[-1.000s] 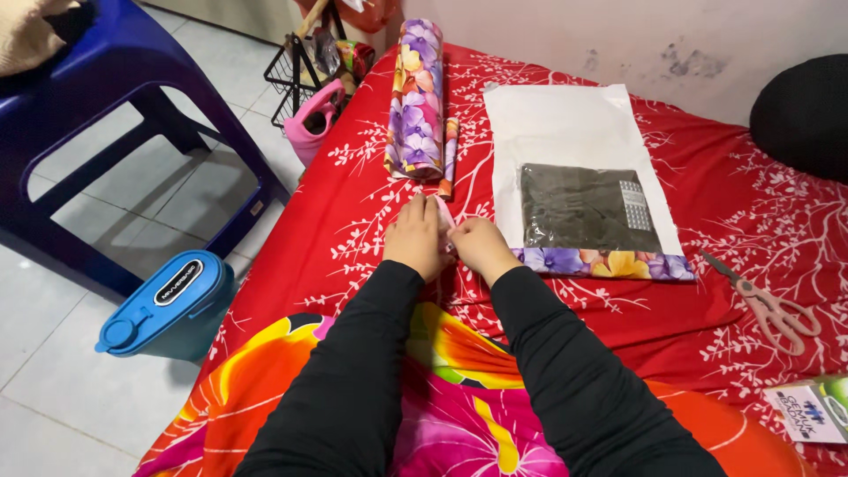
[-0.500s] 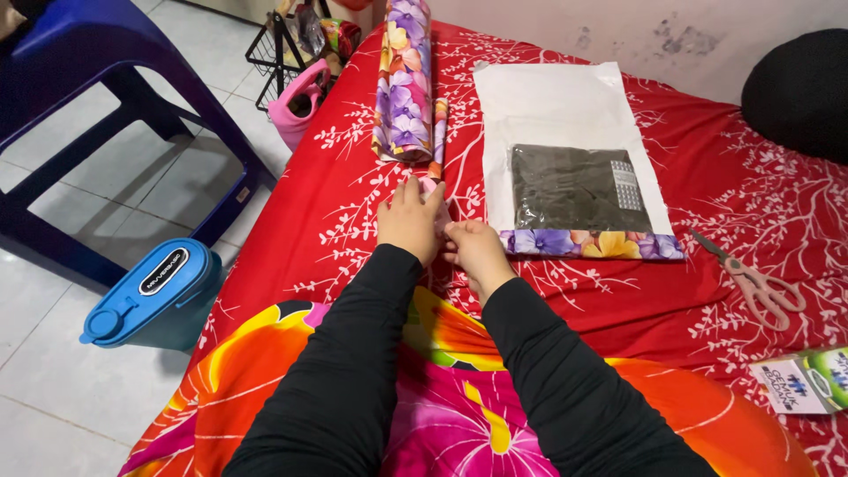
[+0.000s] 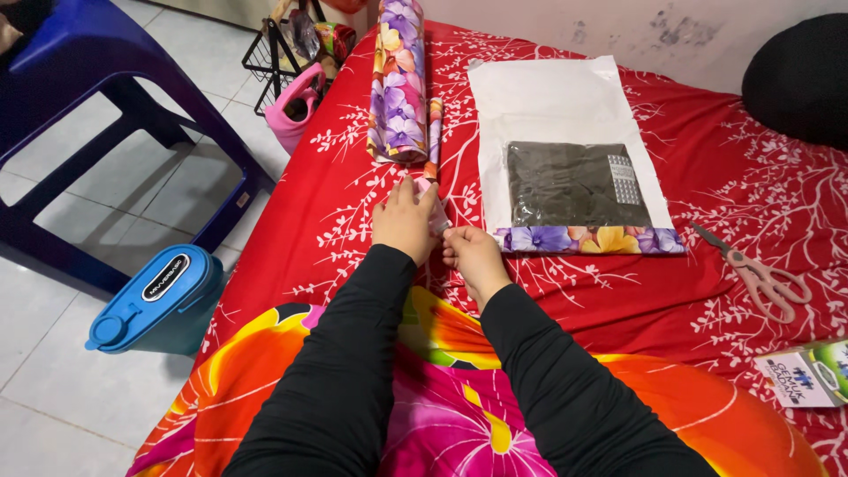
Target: The person wraps a rectangular item in floral wrapping paper on a bed. They fold the paper over the item and secure it with tape from a pink dispenser.
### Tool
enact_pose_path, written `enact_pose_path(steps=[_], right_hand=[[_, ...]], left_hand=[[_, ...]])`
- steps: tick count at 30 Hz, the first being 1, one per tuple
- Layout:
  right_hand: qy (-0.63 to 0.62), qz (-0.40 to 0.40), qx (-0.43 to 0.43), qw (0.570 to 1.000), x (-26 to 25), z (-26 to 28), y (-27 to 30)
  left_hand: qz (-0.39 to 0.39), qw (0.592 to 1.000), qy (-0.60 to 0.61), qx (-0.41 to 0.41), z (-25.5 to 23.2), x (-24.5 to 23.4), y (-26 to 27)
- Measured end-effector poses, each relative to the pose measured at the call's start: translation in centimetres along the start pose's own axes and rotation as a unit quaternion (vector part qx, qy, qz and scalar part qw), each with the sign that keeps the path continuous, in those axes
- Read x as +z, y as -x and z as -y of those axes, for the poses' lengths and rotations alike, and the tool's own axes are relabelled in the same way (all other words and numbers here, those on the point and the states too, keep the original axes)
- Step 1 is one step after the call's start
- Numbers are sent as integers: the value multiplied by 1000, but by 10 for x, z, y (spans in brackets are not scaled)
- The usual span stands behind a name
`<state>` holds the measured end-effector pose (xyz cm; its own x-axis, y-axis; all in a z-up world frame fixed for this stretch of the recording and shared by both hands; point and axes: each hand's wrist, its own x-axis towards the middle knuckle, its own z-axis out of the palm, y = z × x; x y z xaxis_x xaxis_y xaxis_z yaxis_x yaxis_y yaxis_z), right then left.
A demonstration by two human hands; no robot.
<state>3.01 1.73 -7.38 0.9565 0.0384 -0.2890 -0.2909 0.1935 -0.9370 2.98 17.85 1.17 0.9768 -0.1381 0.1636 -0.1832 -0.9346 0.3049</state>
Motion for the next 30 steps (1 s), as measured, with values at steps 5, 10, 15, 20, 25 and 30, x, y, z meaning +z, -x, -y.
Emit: enact_pose_path(steps=[5, 10, 15, 20, 25, 30], right_hand=[[7, -7, 6, 1000, 1, 2, 2], [9, 0, 5, 1000, 1, 0, 1], [-23, 20, 8, 1000, -2, -4, -3], [-17, 23, 14, 999, -2, -5, -2], [2, 15, 12, 1000, 0, -5, -3], [19, 9, 14, 1000, -1, -8, -7]], left_hand=[[6, 1000, 0, 0, 0, 2, -1], [-6, 1000, 9, -5, 0, 4, -2], [-2, 1000, 16, -10, 2, 4, -3], [1, 1000, 17, -10, 2, 4, -4], [10, 1000, 17, -17, 1, 4, -4], [-4, 1000, 28, 4, 3, 11, -7]])
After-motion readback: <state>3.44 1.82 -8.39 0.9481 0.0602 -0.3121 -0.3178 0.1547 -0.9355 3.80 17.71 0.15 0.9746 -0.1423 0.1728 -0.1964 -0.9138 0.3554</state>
